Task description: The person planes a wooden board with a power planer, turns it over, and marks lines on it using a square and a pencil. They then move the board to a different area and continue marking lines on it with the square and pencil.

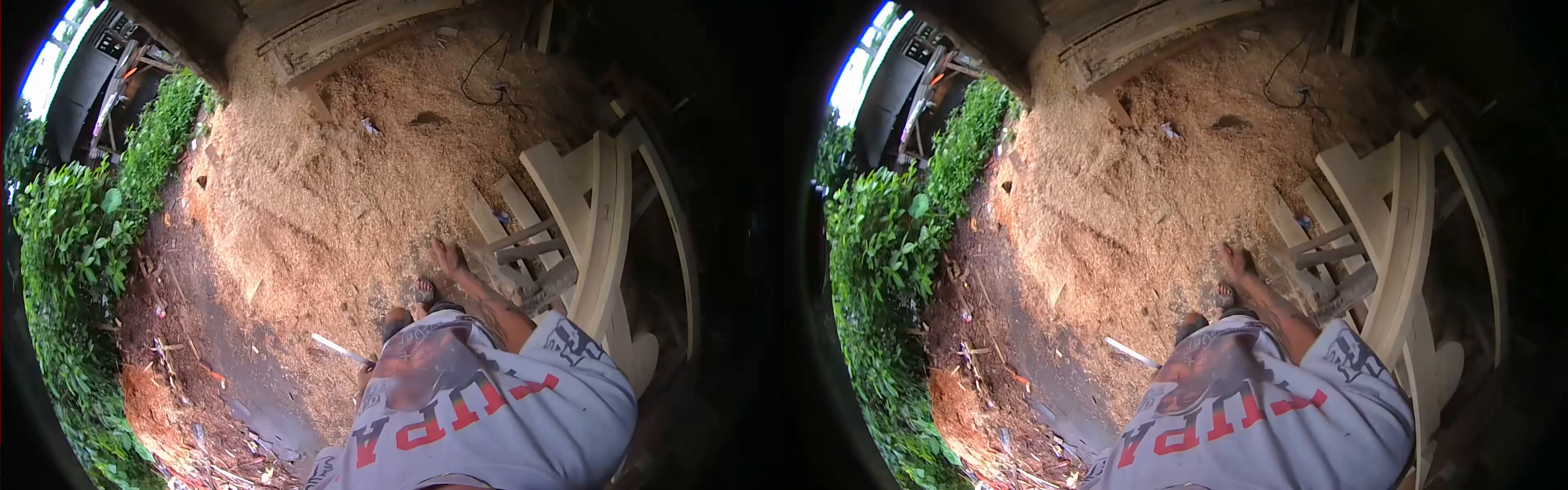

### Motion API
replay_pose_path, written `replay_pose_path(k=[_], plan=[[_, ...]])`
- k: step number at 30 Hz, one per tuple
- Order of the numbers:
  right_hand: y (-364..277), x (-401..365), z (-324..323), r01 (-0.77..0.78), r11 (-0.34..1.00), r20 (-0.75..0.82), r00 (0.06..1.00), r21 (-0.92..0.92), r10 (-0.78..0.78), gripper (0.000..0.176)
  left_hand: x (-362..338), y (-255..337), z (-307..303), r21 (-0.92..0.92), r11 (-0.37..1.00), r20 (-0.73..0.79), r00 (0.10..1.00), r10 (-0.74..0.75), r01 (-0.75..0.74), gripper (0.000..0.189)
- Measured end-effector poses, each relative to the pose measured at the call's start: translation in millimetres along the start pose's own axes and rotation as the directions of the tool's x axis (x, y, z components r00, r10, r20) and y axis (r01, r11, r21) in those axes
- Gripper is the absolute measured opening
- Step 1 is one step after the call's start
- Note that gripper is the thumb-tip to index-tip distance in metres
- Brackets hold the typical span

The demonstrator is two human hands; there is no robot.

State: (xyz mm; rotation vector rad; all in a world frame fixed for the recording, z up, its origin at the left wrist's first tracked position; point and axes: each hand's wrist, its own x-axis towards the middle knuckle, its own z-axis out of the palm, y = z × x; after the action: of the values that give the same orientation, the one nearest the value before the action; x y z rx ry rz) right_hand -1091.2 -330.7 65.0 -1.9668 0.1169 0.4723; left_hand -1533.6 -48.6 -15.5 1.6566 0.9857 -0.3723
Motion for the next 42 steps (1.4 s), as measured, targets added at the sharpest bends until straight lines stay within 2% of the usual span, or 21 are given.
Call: replay_pose_path(k=[3,7,10,12,14,15,17,20,23,26,28,30,31,32,34,36,38,39,40,41,42], plan=[[-114.1,91.8,-15.9,0.052,0.999,-0.03,0.998,0.0,-0.052,0.068,66.0,51.9,1.9,0.05,0.994,-0.13,0.988,-0.087,0.094,0.039],[-153.0,206.7,-19.4,0.011,0.988,0.035,0.999,0.153,-0.017,0.072,165.8,142.1,-6.0,-0.084,0.994,-0.109,0.991,-0.08,0.071,0.038],[-140.3,271.0,-32.8,-0.129,0.989,0.003,0.992,-0.072,0.129,0.068,266.2,217.7,-8.9,-0.092,0.992,-0.007,0.996,0.085,-0.085,0.041],[-80.6,311.2,-44.2,-0.292,0.918,0.047,0.948,-0.27,0.315,0.069,320.3,313.6,-13.7,0.102,0.988,0.015,0.993,-0.12,0.118,0.041],[-26.9,318.8,-70.2,-0.408,0.833,0.028,0.893,-0.374,0.45,0.063,383.5,402.5,-12.9,0.08,0.991,0.124,0.986,-0.113,0.104,0.041],[-6.6,314.2,-87.0,-0.503,0.809,-0.029,0.854,-0.305,0.52,0.06,414.6,447.3,-13.8,0.087,0.994,0.208,0.977,0.039,-0.059,0.048],[20.6,310.3,-126.0,-0.674,0.738,-0.147,0.728,0.023,0.67,0.055,509.7,505.9,-17.5,0.452,0.877,0.195,0.978,0.078,-0.16,0.061],[22.8,320.9,-172.7,-0.676,0.594,-0.235,0.551,0.437,0.801,0.046,589.4,673.0,-15.0,0.53,0.804,0.294,0.948,0.124,-0.269,0.047],[-21.8,367.7,-196.5,-0.608,0.699,-0.286,0.641,0.376,0.712,0.077,665.0,815.2,25.1,0.441,0.729,0.388,0.844,0.371,-0.523,0.031],[-30.3,454.1,-209.9,-0.483,0.759,-0.179,0.78,0.436,0.6,0.058,696.1,965.9,103.1,0.248,0.614,0.463,0.649,0.604,-0.749,0.022],[-72.2,533.3,-212.0,-0.28,0.918,-0.29,0.887,0.281,0.359,0.051,722.2,1032.2,168.0,0.07,0.788,0.475,0.715,0.513,-0.612,0.026],[-142.0,637.6,-235.9,-0.427,0.765,-0.142,0.824,0.482,0.549,0.037,757.7,1071.3,231.5,-0.063,0.687,0.498,0.574,0.651,-0.724,0.013],[-141.1,686.3,-238.1,-0.142,0.986,-0.338,0.926,0.091,0.165,0.033,765.5,1099.0,261.4,-0.086,0.774,0.56,0.612,0.559,-0.628,0.011],[-139.2,724.0,-235.4,0.134,0.928,-0.341,0.904,-0.348,-0.258,0.031,761.6,1124.6,287.3,-0.088,0.855,0.624,0.641,0.447,-0.51,0.009],[-213.7,800.7,-259.3,0.048,0.984,-0.272,0.962,0.172,0.001,0.032,766.8,1168.3,339.8,-0.038,0.78,0.674,0.56,0.481,-0.624,0.007],[-276.1,854.3,-280.4,-0.039,0.906,-0.183,0.975,0.422,0.127,0.042,759.9,1228.8,381.0,-0.083,0.938,0.788,0.553,0.269,-0.337,0.016],[-309.2,896.2,-303.9,0.061,0.981,-0.173,0.984,0.185,-0.029,0.038,752.5,1290.0,420.0,-0.062,0.996,0.836,0.542,0.083,-0.056,0.027],[-350.2,909.0,-326.9,-0.145,0.952,-0.157,0.969,0.269,0.192,0.034,754.2,1312.3,437.7,-0.064,0.997,0.841,0.537,0.071,-0.032,0.03],[-349.5,925.9,-334.9,-0.13,0.943,-0.193,0.962,0.306,0.195,0.033,770.8,1321.9,453.3,-0.062,0.845,0.873,0.381,0.304,-0.531,0.034],[-341.5,940.0,-342.2,-0.116,0.934,-0.224,0.954,0.338,0.199,0.032,787.9,1330.5,468.7,-0.075,0.46,0.836,0.196,0.512,-0.885,0.039],[-331.4,947.3,-344.5,-0.113,0.921,-0.246,0.945,0.374,0.216,0.031,806.6,1333.8,481.8,-0.039,0.455,0.848,0.212,0.486,-0.89,0.039]])
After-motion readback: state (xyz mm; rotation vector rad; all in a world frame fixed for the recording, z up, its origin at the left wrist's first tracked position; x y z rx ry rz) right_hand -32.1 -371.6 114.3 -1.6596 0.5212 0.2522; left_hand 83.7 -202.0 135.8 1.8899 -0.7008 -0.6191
